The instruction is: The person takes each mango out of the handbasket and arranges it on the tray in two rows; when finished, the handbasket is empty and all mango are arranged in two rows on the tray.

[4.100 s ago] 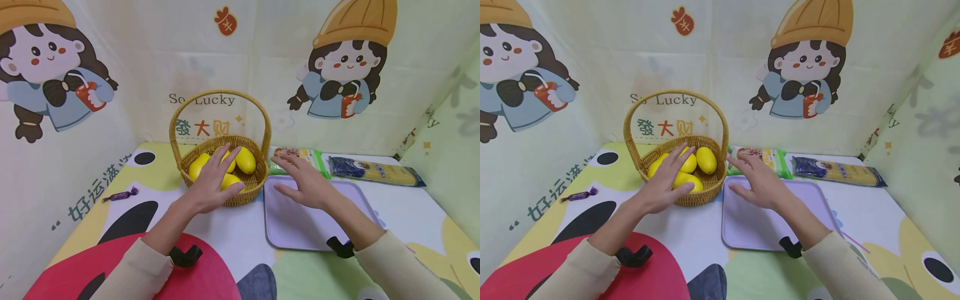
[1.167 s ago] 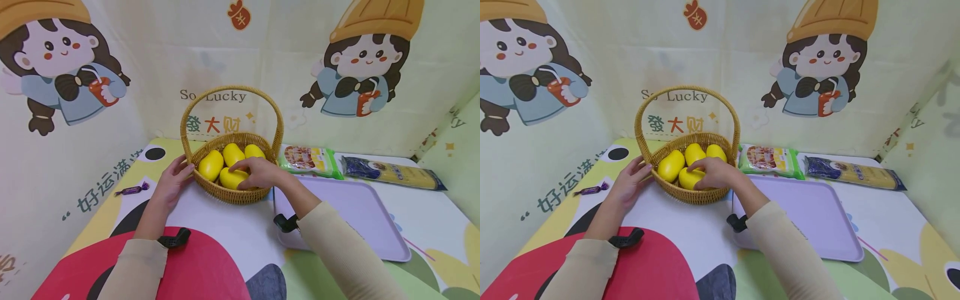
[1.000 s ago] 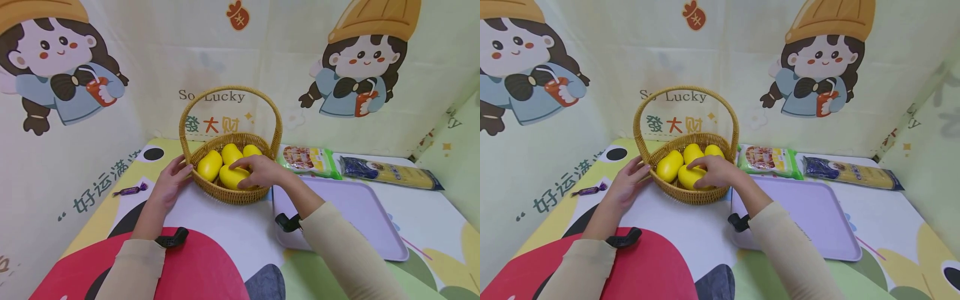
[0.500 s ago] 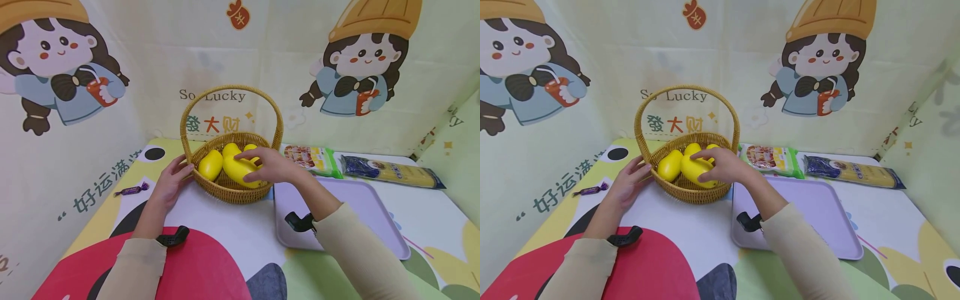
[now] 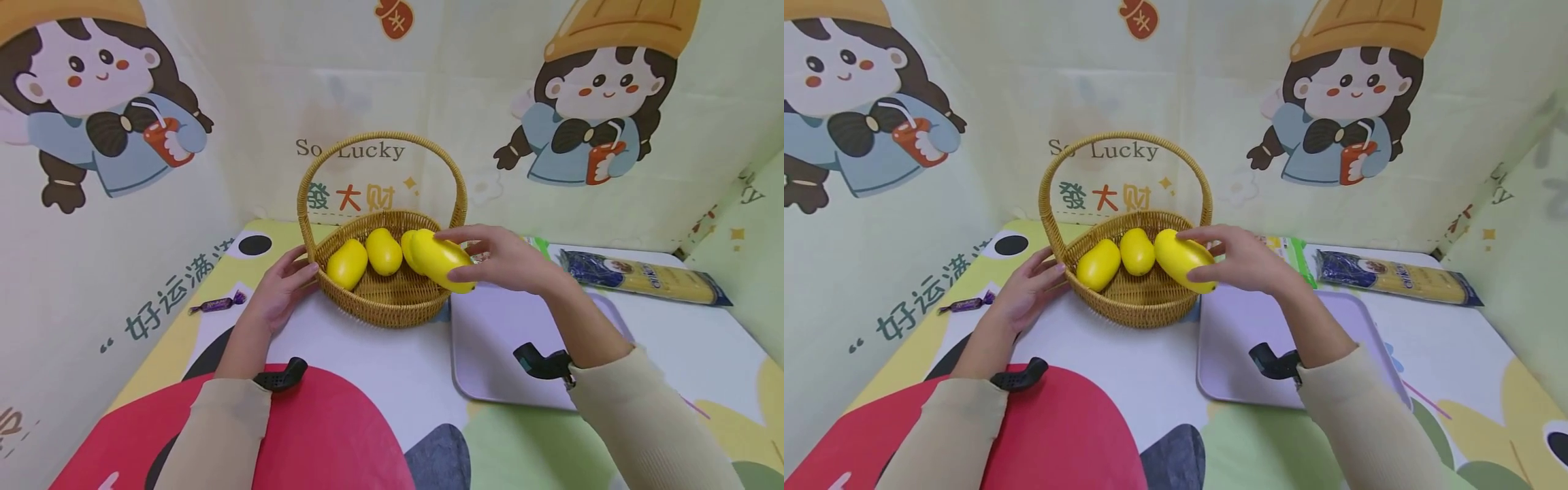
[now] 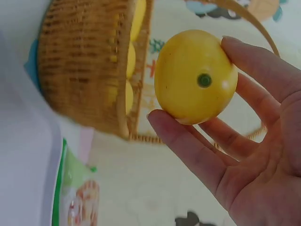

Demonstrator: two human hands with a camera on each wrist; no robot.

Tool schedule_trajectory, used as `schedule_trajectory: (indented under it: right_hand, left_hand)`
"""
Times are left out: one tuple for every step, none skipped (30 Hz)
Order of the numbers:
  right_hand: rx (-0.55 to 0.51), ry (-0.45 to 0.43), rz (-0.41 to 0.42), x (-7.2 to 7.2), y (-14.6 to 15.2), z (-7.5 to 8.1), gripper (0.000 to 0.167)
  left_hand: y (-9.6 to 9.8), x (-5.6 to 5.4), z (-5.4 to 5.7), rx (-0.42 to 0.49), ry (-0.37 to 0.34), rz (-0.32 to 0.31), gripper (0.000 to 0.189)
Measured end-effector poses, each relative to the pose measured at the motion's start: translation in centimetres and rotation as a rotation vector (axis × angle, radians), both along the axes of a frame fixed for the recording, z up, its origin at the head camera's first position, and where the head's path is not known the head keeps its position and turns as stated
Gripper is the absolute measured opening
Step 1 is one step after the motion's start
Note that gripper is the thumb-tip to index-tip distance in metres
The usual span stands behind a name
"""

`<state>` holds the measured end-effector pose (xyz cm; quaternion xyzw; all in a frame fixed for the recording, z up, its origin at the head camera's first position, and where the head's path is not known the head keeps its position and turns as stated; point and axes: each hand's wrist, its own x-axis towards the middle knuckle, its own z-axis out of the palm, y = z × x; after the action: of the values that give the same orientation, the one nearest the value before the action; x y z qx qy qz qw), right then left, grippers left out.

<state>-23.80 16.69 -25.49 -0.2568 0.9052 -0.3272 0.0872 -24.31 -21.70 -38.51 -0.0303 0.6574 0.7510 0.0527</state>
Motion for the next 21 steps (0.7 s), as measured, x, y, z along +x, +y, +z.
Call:
schedule_trajectory:
  right_hand:
    - [-0.013, -0.014, -0.009, 0.1, 0.5, 0.1, 0.06]
    - [-0.021, -0.024, -0.018, 0.2, 1.0, 0.3, 0.06]
    - [-0.024, -0.033, -0.027, 0.3, 1.5, 0.4, 0.06]
    - [-0.027, -0.041, -0.032, 0.4, 1.9, 0.5, 0.06]
    - [-0.028, -0.041, -0.038, 0.6, 2.2, 0.7, 0.06]
    - [-0.025, -0.039, -0.045, 0.7, 2.6, 0.8, 0.06]
    - [-0.019, -0.035, -0.052, 0.8, 2.9, 0.9, 0.061]
    - [-0.014, -0.031, -0.056, 1.0, 3.2, 1.0, 0.061]
    - [-0.008, -0.028, -0.063, 1.1, 3.4, 1.1, 0.061]
    - [-0.001, -0.024, -0.071, 1.2, 3.7, 1.2, 0.061]
    - [0.006, -0.018, -0.079, 1.3, 4.0, 1.3, 0.061]
    - [0.012, -0.016, -0.087, 1.5, 4.2, 1.3, 0.061]
    - [0.013, -0.013, -0.094, 1.6, 4.5, 1.3, 0.06]
    - [0.014, -0.01, -0.103, 1.7, 4.8, 1.3, 0.06]
    - [0.016, -0.005, -0.11, 1.8, 5.1, 1.2, 0.06]
    - [0.015, 0.0, -0.113, 1.8, 5.3, 1.1, 0.06]
    - [0.013, 0.005, -0.114, 1.9, 5.5, 0.9, 0.06]
    - [0.014, 0.008, -0.117, 1.9, 5.6, 0.6, 0.061]
    - [0.014, 0.009, -0.118, 2.0, 5.8, 0.3, 0.062]
    - [0.022, 0.012, -0.12, 2.0, 5.8, 0.0, 0.063]
    - [0.027, 0.011, -0.123, 2.0, 5.9, -0.4, 0.064]
  left_hand:
    - [0.0, -0.1, 0.1, -0.001, 0.0, 0.001, 0.071]
    - [-0.1, -0.1, 0.1, -0.004, -0.001, 0.002, 0.071]
    - [-0.1, -0.1, 0.2, -0.004, -0.002, 0.001, 0.071]
    - [-0.1, -0.1, 0.2, -0.004, -0.003, 0.002, 0.07]
    - [-0.2, -0.1, 0.2, -0.003, -0.003, 0.002, 0.071]
    - [-0.2, -0.1, 0.2, -0.002, -0.007, 0.006, 0.07]
    - [-0.2, -0.1, 0.2, -0.001, -0.009, 0.007, 0.07]
    - [-0.2, -0.1, 0.2, 0.0, -0.011, 0.008, 0.07]
    - [-0.3, -0.1, 0.2, 0.0, -0.012, 0.008, 0.07]
    - [-0.3, -0.1, 0.2, 0.002, -0.014, 0.011, 0.07]
    - [-0.3, -0.1, 0.2, 0.005, -0.013, 0.01, 0.07]
    - [-0.3, -0.2, 0.2, 0.007, -0.012, 0.011, 0.07]
    - [-0.2, -0.2, 0.2, 0.008, -0.009, 0.007, 0.07]
    - [-0.2, -0.2, 0.2, 0.009, -0.005, 0.004, 0.071]
    - [-0.1, -0.3, 0.2, 0.012, 0.0, 0.001, 0.071]
    - [-0.1, -0.3, 0.2, 0.014, 0.004, 0.0, 0.071]
    - [-0.1, -0.3, 0.1, 0.014, 0.005, -0.001, 0.071]
    - [0.0, -0.3, 0.1, 0.013, 0.002, -0.001, 0.071]
    - [0.0, -0.2, 0.1, 0.01, 0.0, -0.001, 0.071]
    - [0.0, -0.2, 0.0, 0.009, -0.004, 0.001, 0.071]
    - [0.0, -0.1, -0.1, 0.009, -0.009, 0.005, 0.07]
